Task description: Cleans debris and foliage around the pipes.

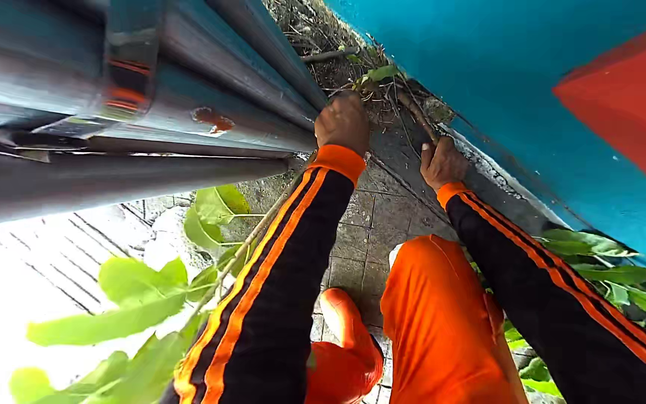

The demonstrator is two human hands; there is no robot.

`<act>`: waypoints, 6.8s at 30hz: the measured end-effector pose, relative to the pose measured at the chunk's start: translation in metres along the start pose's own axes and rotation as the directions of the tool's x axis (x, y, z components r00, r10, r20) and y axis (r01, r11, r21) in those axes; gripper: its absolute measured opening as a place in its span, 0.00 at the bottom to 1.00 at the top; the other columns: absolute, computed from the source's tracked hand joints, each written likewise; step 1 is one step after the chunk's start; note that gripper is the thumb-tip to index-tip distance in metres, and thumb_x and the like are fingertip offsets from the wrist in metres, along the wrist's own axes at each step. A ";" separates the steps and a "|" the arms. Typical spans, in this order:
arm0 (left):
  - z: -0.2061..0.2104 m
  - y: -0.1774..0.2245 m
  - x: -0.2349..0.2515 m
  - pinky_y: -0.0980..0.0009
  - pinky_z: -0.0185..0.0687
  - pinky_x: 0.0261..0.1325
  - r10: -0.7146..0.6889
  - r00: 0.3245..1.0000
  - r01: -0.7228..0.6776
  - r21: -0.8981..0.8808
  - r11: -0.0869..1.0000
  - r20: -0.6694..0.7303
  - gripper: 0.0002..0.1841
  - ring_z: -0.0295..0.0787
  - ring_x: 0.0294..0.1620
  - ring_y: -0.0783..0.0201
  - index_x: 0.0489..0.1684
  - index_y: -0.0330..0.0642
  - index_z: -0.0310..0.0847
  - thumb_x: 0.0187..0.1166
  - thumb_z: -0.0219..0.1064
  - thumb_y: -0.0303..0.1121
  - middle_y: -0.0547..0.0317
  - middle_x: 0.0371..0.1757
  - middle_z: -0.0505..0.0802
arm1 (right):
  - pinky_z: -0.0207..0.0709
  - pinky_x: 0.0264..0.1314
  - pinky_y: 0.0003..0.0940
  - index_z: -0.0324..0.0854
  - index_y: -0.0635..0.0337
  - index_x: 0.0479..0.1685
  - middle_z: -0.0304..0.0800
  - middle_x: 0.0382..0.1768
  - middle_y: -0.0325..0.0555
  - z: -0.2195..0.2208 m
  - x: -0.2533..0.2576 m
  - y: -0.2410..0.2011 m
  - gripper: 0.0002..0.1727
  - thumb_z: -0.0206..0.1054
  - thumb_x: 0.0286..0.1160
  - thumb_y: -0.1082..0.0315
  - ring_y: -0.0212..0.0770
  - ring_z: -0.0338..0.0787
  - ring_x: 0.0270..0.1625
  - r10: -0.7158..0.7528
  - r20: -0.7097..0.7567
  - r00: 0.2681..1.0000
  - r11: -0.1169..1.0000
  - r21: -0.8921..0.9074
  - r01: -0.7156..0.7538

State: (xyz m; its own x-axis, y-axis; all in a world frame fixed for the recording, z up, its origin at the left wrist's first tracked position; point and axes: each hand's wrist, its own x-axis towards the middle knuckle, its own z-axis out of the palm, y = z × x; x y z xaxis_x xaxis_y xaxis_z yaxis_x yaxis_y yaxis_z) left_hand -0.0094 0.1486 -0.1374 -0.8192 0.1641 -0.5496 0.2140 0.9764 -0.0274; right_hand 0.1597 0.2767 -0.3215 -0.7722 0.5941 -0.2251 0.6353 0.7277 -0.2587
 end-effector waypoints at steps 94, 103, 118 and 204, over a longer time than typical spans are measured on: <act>0.047 0.006 0.015 0.72 0.66 0.25 -0.086 0.970 -0.224 -0.974 0.034 -0.226 0.13 0.68 0.21 0.70 0.35 0.42 0.79 0.90 0.57 0.36 0.62 0.28 0.78 | 0.83 0.37 0.61 0.81 0.68 0.56 0.92 0.48 0.64 0.012 -0.002 0.006 0.35 0.54 0.81 0.39 0.65 0.94 0.44 -0.034 -0.094 0.995 0.997 0.060 0.040; 0.039 -0.002 -0.031 0.70 0.75 0.33 -0.176 0.930 -0.296 -0.942 0.158 -0.322 0.14 0.76 0.27 0.69 0.43 0.42 0.79 0.94 0.52 0.40 0.63 0.28 0.79 | 0.84 0.44 0.65 0.79 0.68 0.63 0.89 0.56 0.66 0.005 0.000 0.005 0.37 0.53 0.82 0.38 0.67 0.93 0.51 -0.011 -0.005 1.000 0.998 0.065 0.012; 0.075 0.010 -0.050 0.76 0.55 0.15 -0.137 0.977 0.175 -0.980 0.097 0.161 0.17 0.58 0.12 0.72 0.45 0.39 0.81 0.95 0.49 0.40 0.67 0.17 0.69 | 0.84 0.47 0.63 0.79 0.68 0.62 0.90 0.55 0.64 0.003 0.002 0.006 0.36 0.55 0.83 0.38 0.65 0.94 0.53 -0.026 -0.017 1.000 0.998 0.061 0.027; 0.038 -0.278 -0.285 0.37 0.85 0.42 0.105 0.993 -0.120 -0.335 0.935 -0.062 0.30 0.93 0.46 0.38 0.82 0.51 0.76 0.82 0.59 0.54 0.43 0.54 0.93 | 0.78 0.61 0.58 0.86 0.64 0.46 0.91 0.47 0.57 -0.102 0.016 -0.100 0.25 0.47 0.93 0.55 0.54 0.90 0.56 0.123 -0.085 0.989 0.965 0.241 -0.100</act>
State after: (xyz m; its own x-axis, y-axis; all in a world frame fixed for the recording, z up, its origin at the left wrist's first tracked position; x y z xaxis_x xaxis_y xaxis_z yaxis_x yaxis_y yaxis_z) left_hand 0.1846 -0.1751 -0.0048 -0.8233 0.2744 -0.4968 0.1201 0.9398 0.3201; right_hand 0.0827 0.2485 -0.2038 -0.6860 0.7064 -0.1741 0.6925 0.5607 -0.4540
